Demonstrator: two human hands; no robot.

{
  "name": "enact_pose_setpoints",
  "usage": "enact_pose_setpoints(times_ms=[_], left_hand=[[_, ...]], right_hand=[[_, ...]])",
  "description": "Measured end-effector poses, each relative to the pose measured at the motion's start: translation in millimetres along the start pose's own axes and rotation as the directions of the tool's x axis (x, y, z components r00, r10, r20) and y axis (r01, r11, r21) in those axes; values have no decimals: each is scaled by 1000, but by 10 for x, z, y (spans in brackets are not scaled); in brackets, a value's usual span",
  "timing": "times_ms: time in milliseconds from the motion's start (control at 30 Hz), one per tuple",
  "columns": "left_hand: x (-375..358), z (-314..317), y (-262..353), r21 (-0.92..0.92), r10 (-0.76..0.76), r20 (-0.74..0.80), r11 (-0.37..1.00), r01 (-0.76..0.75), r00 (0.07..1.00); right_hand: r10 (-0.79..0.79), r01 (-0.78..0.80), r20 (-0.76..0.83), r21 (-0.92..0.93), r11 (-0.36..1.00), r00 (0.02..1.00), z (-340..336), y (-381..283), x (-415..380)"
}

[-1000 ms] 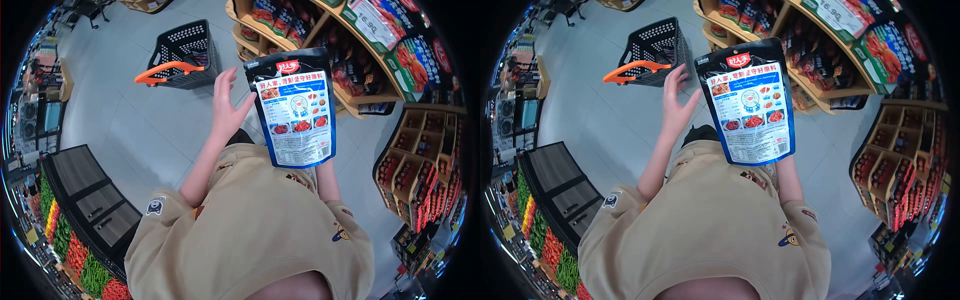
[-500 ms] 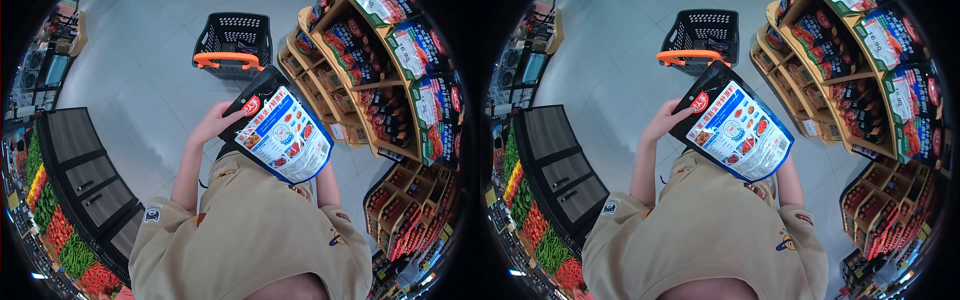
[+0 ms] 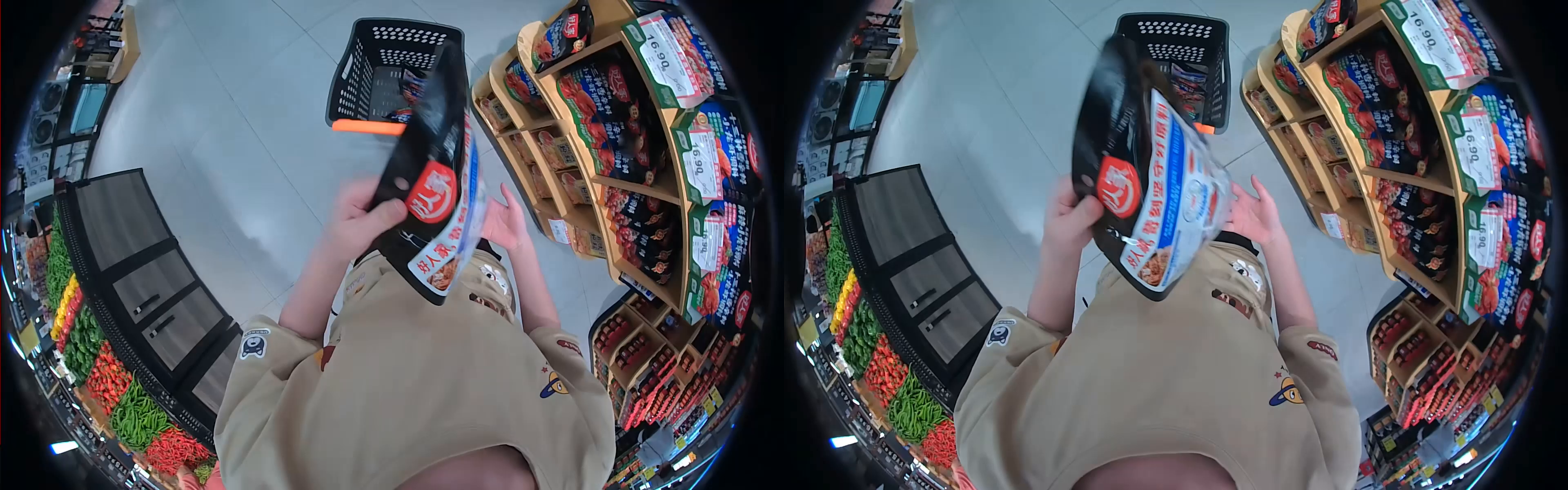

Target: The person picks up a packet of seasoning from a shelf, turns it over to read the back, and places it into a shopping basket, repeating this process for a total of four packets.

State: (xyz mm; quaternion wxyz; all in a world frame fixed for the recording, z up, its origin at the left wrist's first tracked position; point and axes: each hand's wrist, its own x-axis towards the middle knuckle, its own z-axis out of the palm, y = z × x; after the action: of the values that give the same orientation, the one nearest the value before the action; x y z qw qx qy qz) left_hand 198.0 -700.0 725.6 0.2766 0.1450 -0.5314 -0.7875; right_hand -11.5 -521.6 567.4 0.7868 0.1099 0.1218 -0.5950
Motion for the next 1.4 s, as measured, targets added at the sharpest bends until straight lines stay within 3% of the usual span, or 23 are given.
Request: enact_pose_setpoints(times_ms=[33,133,167,233,267,300,333,367,433,500,567,633,700,767,800,833,900,967,1033,1167,1267,1400], left_hand=[[100,-22,79,-124,-57,-103,991,44,993],[467,-187,279,-151,107,-292,976,-156,950],[565,-337,308,-154,149,-332,966,-209,931],[811,-553,361,-153,212,-399,944,-293,892],[927,-659,377,-133,225,-419,943,-305,880],[1024,-770,383,-117,230,-439,944,-309,869],[1118,-900,369,-94,212,-411,958,-272,887],[1252,-961,358,-65,191,-454,967,-246,870],[1494,-1167,287,19,122,-487,991,-129,865],[1780,-1328,159,54,22,-524,998,8,851],[2067,-1602,-118,228,-38,-513,957,178,858],[2341,-1937,-600,493,-56,-492,805,331,869],[2572,-2146,-1122,638,-36,-482,671,378,876],[2759,-2383,-1614,762,-27,-435,522,384,900],[2838,-2468,-1823,745,-62,-435,536,398,898],[2909,-2656,-2143,804,-90,-426,418,423,900],[3019,-2817,-2586,868,-132,-398,268,419,908],[3063,-2957,-3019,872,-219,-407,196,449,887],[3047,-3095,-3403,860,-250,-456,124,495,854],[2908,-3372,-3979,888,-371,-417,29,459,830],[2902,-3310,-4023,798,-559,-533,-82,597,635],[2721,-3361,-4287,802,-727,-427,-29,597,538]], right_hand=[[0,0,13,12,1000,1000,-79,-126,43],[-85,95,-298,20,995,951,-260,-367,181],[-86,98,-293,28,995,952,-436,-474,242],[-227,200,-595,-113,973,771,-892,-632,306],[-215,200,-611,-94,975,762,-1096,-694,297],[-242,192,-705,-152,970,666,-1288,-725,253],[-274,175,-783,-213,961,558,-1429,-726,181],[-274,181,-792,-207,961,546,-1513,-700,98],[-308,26,-860,-326,945,407,-1552,-596,-66],[-289,13,-885,-305,952,364,-1502,-466,-172],[-256,13,-915,-265,964,313,-1432,-157,-254],[-251,-8,-946,-258,966,207,-1380,91,-244],[-258,-26,-941,-270,962,217,-1334,445,-242],[-184,-63,-973,-195,979,140,-1209,782,-160],[-163,-88,-980,-173,981,111,-1181,968,-140],[-139,-115,-987,-148,982,81,-1167,1187,-135],[-98,2,-991,-98,995,90,-1133,1630,-68],[-147,72,-985,-140,988,95,-979,1993,46],[-178,-2,-980,-179,984,92,-992,2418,32],[-173,-45,-984,-175,983,45,-363,2513,328],[-158,-32,-987,-159,987,35,-304,2756,347],[-164,40,-986,-163,986,33,-321,3032,371]])
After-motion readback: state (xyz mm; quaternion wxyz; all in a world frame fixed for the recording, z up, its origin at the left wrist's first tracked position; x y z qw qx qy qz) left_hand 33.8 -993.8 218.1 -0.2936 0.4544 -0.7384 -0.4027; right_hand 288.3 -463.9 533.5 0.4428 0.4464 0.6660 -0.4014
